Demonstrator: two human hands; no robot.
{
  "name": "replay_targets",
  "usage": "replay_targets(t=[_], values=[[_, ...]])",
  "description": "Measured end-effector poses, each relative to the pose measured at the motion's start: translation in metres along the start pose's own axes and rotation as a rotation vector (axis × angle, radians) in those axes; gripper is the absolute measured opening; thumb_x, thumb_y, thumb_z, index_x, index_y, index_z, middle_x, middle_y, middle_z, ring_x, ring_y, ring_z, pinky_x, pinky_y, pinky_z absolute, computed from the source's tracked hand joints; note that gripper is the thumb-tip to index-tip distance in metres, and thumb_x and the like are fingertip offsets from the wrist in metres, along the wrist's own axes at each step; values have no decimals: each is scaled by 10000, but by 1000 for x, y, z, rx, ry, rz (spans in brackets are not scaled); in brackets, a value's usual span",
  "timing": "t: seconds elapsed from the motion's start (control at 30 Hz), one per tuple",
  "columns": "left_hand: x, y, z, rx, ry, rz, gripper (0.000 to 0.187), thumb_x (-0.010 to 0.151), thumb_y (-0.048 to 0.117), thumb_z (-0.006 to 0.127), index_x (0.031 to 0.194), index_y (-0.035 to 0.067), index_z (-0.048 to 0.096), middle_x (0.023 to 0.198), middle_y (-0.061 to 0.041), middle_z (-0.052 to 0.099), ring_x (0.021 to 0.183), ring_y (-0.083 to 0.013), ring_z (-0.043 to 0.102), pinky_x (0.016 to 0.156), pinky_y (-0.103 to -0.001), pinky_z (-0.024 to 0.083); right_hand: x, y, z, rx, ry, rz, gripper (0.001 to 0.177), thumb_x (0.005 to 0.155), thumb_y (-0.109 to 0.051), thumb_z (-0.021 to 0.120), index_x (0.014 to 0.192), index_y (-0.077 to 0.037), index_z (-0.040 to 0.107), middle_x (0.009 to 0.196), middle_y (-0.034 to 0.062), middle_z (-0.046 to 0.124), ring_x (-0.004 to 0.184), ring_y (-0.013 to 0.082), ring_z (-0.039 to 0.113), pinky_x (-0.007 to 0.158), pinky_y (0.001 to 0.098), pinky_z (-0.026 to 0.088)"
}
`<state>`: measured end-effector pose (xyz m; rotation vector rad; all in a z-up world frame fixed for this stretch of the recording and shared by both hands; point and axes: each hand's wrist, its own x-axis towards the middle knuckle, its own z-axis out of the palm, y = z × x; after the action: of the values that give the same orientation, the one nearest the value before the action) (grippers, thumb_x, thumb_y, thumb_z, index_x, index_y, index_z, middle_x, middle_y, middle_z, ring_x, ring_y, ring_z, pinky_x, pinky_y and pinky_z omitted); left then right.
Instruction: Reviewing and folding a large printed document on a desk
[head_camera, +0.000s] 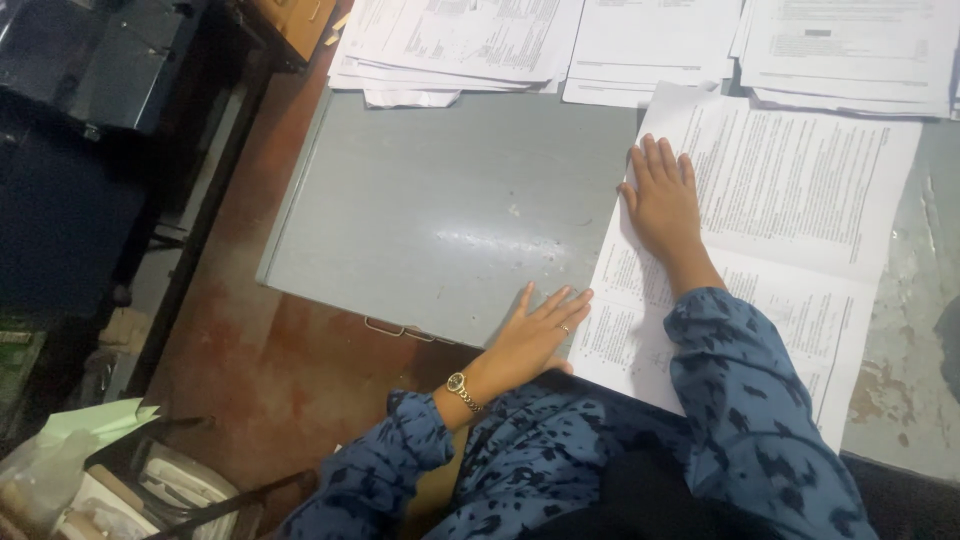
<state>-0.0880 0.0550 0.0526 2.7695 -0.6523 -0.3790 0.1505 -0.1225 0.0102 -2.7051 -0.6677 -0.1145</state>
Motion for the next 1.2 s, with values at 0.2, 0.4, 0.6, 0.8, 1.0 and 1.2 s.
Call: replay_targets(t=[0.2,0.4,0.6,0.8,1.0,1.2], values=[[8,-4,8,-21,168,9,668,896,352,711,1485,129,492,1581,-44,460,1500,-308,375,1219,-726,66,0,4,5,-1,51,-25,585,1129,-438,382,1593,-83,427,1690,131,331,1567,290,248,1271,507,110],[26,-5,46,36,557,-77,181,1014,229,613,1150,144,697,1250,-11,641,1278,-238,584,1172,-622,275,-1,6,5,-33,98,-85,587,1114,-421,415,1576,-64,467,1654,168,395,1539,330,311,1240,532,171],[37,-5,54,110,683,-76,105,978,197,658,1024,125,719,1039,-16,639,1106,-222,625,1104,-518,398,1,5,5,-19,77,-55,584,1119,-421,411,1581,-67,455,1661,163,380,1547,318,293,1247,527,150],[22,-3,64,176,661,-17,77,966,214,667,941,145,690,929,3,599,999,-206,611,1051,-467,437,0,8,10,-16,98,-76,588,1111,-421,428,1585,-74,453,1664,159,377,1545,324,299,1245,531,165],[11,6,66,182,719,11,135,964,171,690,850,99,685,835,-25,579,914,-239,624,962,-449,473,1,7,8,-13,109,-76,587,1110,-423,427,1582,-75,454,1661,161,380,1546,324,294,1246,539,172],[-8,15,62,113,701,-49,131,963,235,684,901,124,714,823,1,593,877,-223,616,922,-428,466,0,4,2,-9,62,-54,586,1122,-430,397,1590,-80,442,1672,154,361,1557,313,276,1255,527,149]])
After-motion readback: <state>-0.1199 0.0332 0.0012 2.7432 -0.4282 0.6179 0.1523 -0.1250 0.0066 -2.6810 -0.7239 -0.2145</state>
